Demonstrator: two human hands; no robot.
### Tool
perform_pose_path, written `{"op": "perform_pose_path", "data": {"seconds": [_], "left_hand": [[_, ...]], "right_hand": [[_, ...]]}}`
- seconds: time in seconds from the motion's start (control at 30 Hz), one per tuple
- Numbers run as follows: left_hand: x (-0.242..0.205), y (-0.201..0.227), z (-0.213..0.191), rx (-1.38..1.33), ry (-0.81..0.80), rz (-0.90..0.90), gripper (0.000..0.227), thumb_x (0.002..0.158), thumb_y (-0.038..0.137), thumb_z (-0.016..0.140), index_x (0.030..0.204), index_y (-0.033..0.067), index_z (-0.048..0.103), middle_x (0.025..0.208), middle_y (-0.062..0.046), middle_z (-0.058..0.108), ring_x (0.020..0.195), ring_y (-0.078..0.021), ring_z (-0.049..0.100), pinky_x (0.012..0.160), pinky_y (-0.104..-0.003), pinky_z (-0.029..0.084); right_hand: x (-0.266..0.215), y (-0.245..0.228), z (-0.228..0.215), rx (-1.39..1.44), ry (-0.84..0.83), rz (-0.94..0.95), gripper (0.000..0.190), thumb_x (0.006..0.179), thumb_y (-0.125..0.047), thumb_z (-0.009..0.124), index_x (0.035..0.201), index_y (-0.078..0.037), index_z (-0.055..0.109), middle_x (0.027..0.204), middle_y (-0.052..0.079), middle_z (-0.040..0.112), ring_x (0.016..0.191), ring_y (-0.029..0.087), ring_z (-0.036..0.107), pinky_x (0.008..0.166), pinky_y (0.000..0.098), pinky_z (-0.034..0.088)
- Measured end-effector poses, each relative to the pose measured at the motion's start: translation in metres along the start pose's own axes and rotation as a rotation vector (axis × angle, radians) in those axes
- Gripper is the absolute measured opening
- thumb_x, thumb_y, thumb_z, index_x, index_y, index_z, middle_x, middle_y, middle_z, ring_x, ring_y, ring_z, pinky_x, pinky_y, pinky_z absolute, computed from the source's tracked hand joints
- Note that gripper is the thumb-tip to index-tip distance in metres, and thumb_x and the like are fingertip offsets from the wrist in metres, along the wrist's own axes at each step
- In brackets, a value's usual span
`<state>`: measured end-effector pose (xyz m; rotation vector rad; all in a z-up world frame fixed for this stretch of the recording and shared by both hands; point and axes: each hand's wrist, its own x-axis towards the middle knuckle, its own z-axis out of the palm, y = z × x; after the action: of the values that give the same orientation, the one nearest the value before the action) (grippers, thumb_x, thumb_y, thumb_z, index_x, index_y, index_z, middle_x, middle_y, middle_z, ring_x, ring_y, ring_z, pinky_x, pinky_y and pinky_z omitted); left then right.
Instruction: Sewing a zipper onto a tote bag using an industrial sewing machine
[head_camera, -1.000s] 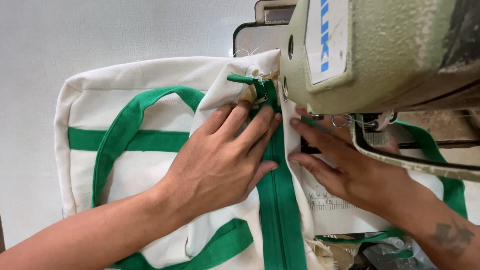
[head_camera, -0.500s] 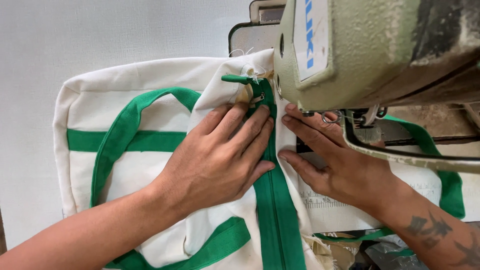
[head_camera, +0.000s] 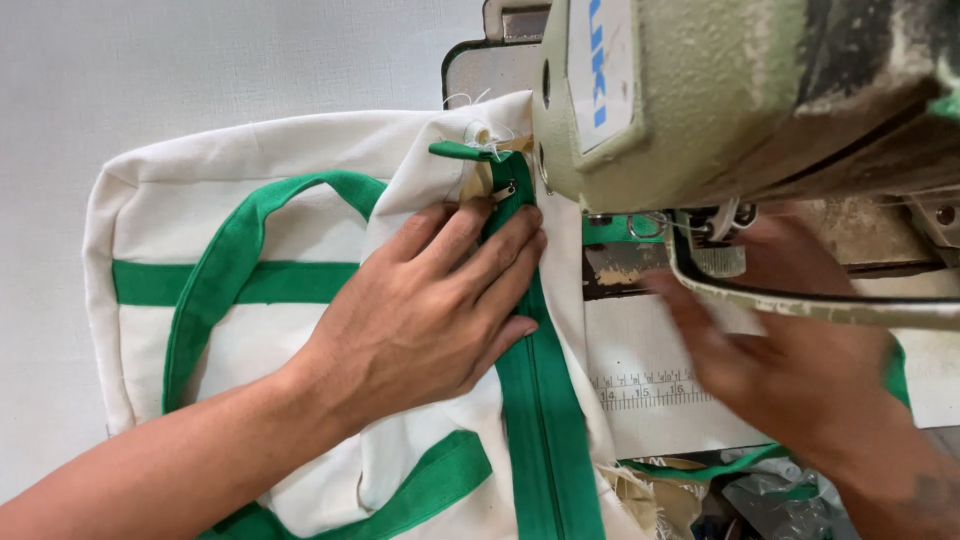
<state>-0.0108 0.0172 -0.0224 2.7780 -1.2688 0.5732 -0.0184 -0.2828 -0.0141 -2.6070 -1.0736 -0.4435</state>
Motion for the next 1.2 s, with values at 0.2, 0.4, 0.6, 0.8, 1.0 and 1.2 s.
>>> {"op": "perform_pose_path", "data": {"seconds": [0.2,0.4,0.6,0.8,1.0,1.2], "left_hand": [[0.0,0.001,0.001,-0.032,-0.032,-0.012,0.063,0.113,0.055,0.057,0.148,0.0042,0.068,0.151,-0.013,0.068,0.123,-0.0333,0.06,0.102,-0.044,0.051],[-0.004,0.002,0.003,-0.057,-0.003,-0.013,0.059,0.115,0.051,0.058,0.148,0.0036,0.069,0.152,-0.013,0.066,0.126,-0.0327,0.061,0.108,-0.043,0.053],[-0.007,0.0,0.006,-0.18,0.008,-0.044,0.059,0.115,0.046,0.06,0.148,-0.0016,0.065,0.147,-0.019,0.062,0.127,-0.0353,0.061,0.114,-0.047,0.053],[-0.008,-0.007,0.012,-0.33,0.069,-0.061,0.053,0.115,0.043,0.059,0.143,-0.0006,0.07,0.144,-0.022,0.06,0.131,-0.0415,0.061,0.115,-0.051,0.054],[-0.004,-0.011,0.013,-0.354,0.049,-0.044,0.058,0.115,0.047,0.056,0.145,-0.0014,0.07,0.146,-0.025,0.061,0.131,-0.0437,0.062,0.117,-0.053,0.052],[-0.002,-0.006,0.01,-0.373,0.058,-0.055,0.057,0.114,0.044,0.06,0.143,-0.0045,0.069,0.144,-0.027,0.062,0.13,-0.0446,0.061,0.118,-0.051,0.052]], "right_hand": [[-0.032,0.0,0.004,-0.087,0.037,0.093,0.037,0.1,-0.02,0.093,0.133,-0.007,0.083,0.128,0.024,0.083,0.131,0.042,0.076,0.119,0.0473,0.059],[-0.002,0.008,0.031,-0.181,-0.003,-0.083,0.049,0.112,-0.038,0.083,0.154,-0.016,0.069,0.154,-0.003,0.074,0.119,0.012,0.08,0.119,0.0478,0.051],[0.001,0.004,0.047,-0.023,-0.029,-0.069,0.061,0.111,-0.048,0.082,0.162,-0.023,0.061,0.167,-0.003,0.059,0.15,0.02,0.065,0.106,0.0332,0.064],[0.0,0.003,0.044,-0.051,-0.106,0.007,0.064,0.108,-0.053,0.081,0.164,-0.031,0.058,0.169,-0.01,0.057,0.148,0.015,0.068,0.07,0.031,0.063],[-0.003,0.016,0.04,-0.003,-0.215,-0.014,0.077,0.108,-0.056,0.076,0.172,-0.028,0.043,0.176,-0.012,0.048,0.131,0.007,0.077,0.056,0.0331,0.056],[-0.01,0.022,0.036,-0.568,-0.301,-0.465,0.07,0.104,-0.042,0.071,0.169,-0.044,0.044,0.181,0.013,0.025,0.166,0.021,0.028,0.058,0.0512,0.055]]}}
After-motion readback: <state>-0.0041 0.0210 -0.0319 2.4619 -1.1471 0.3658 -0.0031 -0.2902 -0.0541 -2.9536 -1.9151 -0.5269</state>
